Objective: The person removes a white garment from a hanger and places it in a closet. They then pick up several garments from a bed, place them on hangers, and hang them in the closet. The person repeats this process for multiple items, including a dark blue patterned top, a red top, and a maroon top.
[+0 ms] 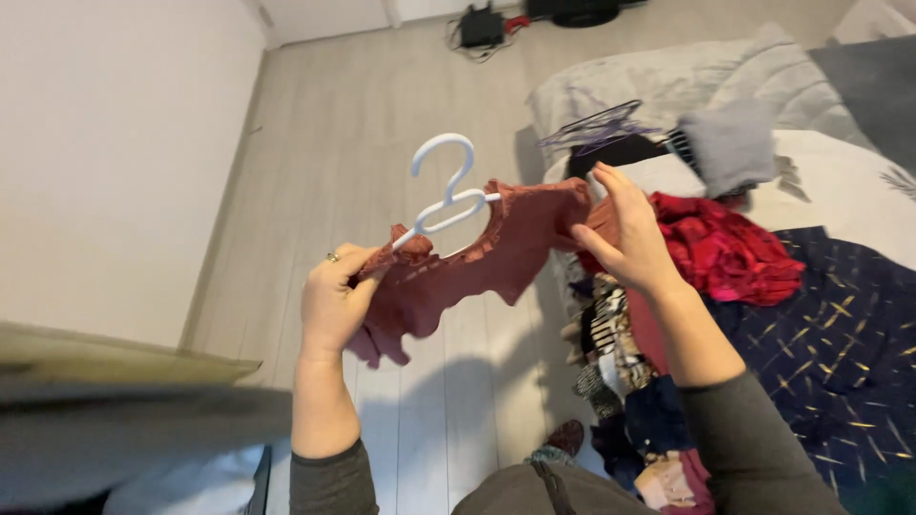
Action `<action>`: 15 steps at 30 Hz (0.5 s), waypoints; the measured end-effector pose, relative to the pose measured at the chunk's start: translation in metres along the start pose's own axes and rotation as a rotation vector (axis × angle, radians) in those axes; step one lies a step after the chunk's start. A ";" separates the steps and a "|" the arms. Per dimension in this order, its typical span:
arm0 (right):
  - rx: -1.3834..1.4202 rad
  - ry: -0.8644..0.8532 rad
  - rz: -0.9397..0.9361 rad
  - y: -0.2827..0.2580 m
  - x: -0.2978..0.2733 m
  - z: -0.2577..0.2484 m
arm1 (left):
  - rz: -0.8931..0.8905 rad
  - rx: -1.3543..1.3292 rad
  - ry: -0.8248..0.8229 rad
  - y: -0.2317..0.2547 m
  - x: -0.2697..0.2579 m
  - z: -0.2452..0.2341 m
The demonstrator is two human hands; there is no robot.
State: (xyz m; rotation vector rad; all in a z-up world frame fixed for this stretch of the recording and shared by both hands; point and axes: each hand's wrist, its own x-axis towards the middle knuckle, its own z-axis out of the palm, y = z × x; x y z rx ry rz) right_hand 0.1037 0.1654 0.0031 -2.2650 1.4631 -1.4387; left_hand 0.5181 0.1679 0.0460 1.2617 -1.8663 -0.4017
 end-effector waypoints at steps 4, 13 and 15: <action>-0.104 -0.182 -0.096 -0.051 0.008 0.055 | -0.091 -0.105 0.043 -0.031 -0.066 -0.044; 0.132 -0.180 -0.372 -0.137 -0.017 0.158 | -0.159 -0.077 0.060 -0.022 -0.194 -0.130; 0.217 -0.217 -0.385 -0.150 -0.027 0.178 | -0.185 -0.012 0.059 -0.005 -0.210 -0.145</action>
